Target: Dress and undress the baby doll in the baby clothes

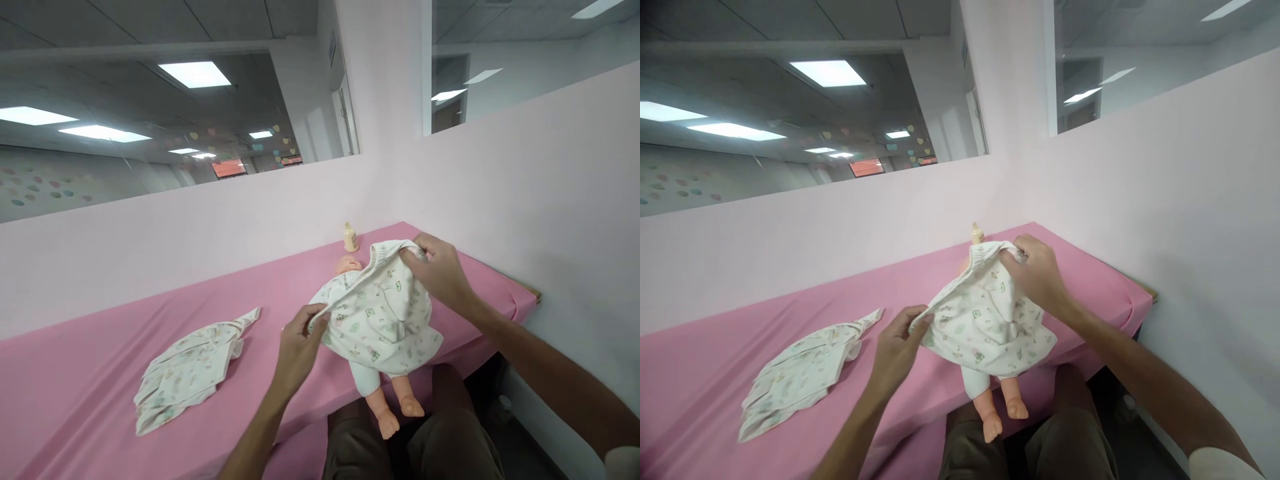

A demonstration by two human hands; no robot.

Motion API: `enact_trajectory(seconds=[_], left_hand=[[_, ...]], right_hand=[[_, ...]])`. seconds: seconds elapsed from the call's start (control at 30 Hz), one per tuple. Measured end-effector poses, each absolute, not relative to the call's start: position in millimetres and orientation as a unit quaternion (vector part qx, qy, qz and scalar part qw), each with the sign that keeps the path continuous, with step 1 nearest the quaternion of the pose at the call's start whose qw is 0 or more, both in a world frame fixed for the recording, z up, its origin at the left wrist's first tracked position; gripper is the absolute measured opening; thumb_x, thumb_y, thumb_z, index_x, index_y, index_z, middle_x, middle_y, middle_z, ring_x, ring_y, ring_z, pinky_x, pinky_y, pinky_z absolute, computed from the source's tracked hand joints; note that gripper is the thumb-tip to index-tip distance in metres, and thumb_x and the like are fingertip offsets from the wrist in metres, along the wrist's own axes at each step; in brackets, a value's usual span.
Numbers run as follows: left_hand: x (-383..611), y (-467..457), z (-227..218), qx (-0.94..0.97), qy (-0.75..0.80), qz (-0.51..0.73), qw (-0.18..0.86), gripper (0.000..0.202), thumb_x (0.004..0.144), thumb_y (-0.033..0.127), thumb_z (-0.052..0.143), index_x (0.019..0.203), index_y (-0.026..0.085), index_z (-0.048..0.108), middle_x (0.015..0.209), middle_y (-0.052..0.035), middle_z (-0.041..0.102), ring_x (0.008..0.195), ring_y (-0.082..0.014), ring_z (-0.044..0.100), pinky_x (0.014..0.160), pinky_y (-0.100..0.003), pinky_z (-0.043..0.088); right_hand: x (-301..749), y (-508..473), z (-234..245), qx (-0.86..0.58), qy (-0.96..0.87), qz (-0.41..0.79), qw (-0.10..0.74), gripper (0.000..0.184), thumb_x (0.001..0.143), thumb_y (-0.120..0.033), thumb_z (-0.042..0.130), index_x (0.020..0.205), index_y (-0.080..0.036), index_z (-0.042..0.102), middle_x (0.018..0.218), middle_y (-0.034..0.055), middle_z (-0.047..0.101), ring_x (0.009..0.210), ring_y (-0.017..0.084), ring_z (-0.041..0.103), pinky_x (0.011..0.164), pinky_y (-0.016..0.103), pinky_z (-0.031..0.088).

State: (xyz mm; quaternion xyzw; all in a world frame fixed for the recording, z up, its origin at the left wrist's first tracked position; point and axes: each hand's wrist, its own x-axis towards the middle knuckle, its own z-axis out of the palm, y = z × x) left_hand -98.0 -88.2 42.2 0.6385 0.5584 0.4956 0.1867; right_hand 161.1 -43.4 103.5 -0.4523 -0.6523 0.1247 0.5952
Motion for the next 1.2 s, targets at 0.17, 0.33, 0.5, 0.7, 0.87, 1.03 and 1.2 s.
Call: enact_trajectory(seconds=[0.17,0.33,0.5,0.7,0.87,1.03,1.2], left_hand=[[-110.4,-78.7,106.0,0.654,0.485,0.544,0.203,0.025,0.077,0.043,0.067,0.080,0.019,0.065,0.084,-0.0030,0.065,0.071,-0.0151,0.058,0.062,-0.024,0.046],[-117.3,-62.0,162.4,0.664,0.389,0.567,0.294,0.026,0.075,0.041,0.069,0.084,0.016,0.067,0.086,-0.0046,0.064,0.072,-0.0149,0.057,0.064,-0.026,0.048],[-112.2,-52.7,195.2,0.694,0.350,0.533,0.334,0.032,0.076,0.046,0.068,0.075,0.015,0.063,0.086,-0.0066,0.064,0.066,-0.0135,0.056,0.057,-0.025,0.047],[-75.6,-63.6,210.1,0.813,0.361,0.276,0.365,0.022,0.067,0.039,0.077,0.071,0.018,0.068,0.084,-0.0064,0.066,0.075,-0.0184,0.061,0.066,-0.028,0.052],[-57.9,-73.5,209.1,0.840,0.354,0.222,0.347,0.020,0.065,0.034,0.078,0.062,0.019,0.065,0.079,-0.0041,0.062,0.075,-0.0178,0.059,0.068,-0.029,0.052],[-64.5,-70.1,203.9,0.888,0.327,0.166,0.276,0.025,0.078,0.039,0.068,0.067,0.017,0.061,0.074,-0.0017,0.052,0.065,-0.0109,0.047,0.060,-0.023,0.042],[-60.7,-65.4,199.6,0.897,0.328,0.179,0.237,0.030,0.085,0.042,0.061,0.073,0.016,0.053,0.077,0.0002,0.045,0.066,-0.0090,0.040,0.059,-0.023,0.035]], right_hand=[[187.0,-43.8,117.9,-0.417,-0.606,0.272,0.621,0.035,0.079,-0.034,0.064,0.058,-0.021,0.040,0.055,-0.0047,0.038,0.049,0.009,0.033,0.044,0.023,0.024],[209.1,-48.5,128.8,-0.353,-0.573,0.387,0.630,0.040,0.075,-0.039,0.071,0.058,-0.021,0.040,0.053,-0.0057,0.036,0.047,0.008,0.033,0.041,0.023,0.026],[217.0,-55.5,133.5,-0.355,-0.627,0.323,0.614,0.025,0.079,-0.041,0.069,0.071,-0.021,0.056,0.069,0.0000,0.056,0.063,0.012,0.052,0.057,0.026,0.045],[181.4,-79.0,142.2,-0.277,-0.787,0.247,0.494,0.041,0.077,-0.036,0.071,0.115,-0.025,0.060,0.115,0.0068,0.060,0.109,0.023,0.056,0.089,0.038,0.048],[152.2,-84.0,137.0,-0.221,-0.836,0.337,0.373,0.021,0.081,-0.037,0.067,0.093,-0.021,0.061,0.092,0.0018,0.060,0.086,0.016,0.056,0.076,0.030,0.047],[157.2,-77.8,128.1,-0.177,-0.807,0.442,0.349,0.031,0.081,-0.041,0.068,0.068,-0.018,0.052,0.074,-0.0026,0.046,0.067,0.010,0.044,0.061,0.024,0.039],[158.7,-77.2,121.2,-0.179,-0.709,0.608,0.310,0.038,0.091,-0.050,0.049,0.074,-0.016,0.055,0.071,-0.0003,0.050,0.064,0.010,0.047,0.060,0.025,0.041]])
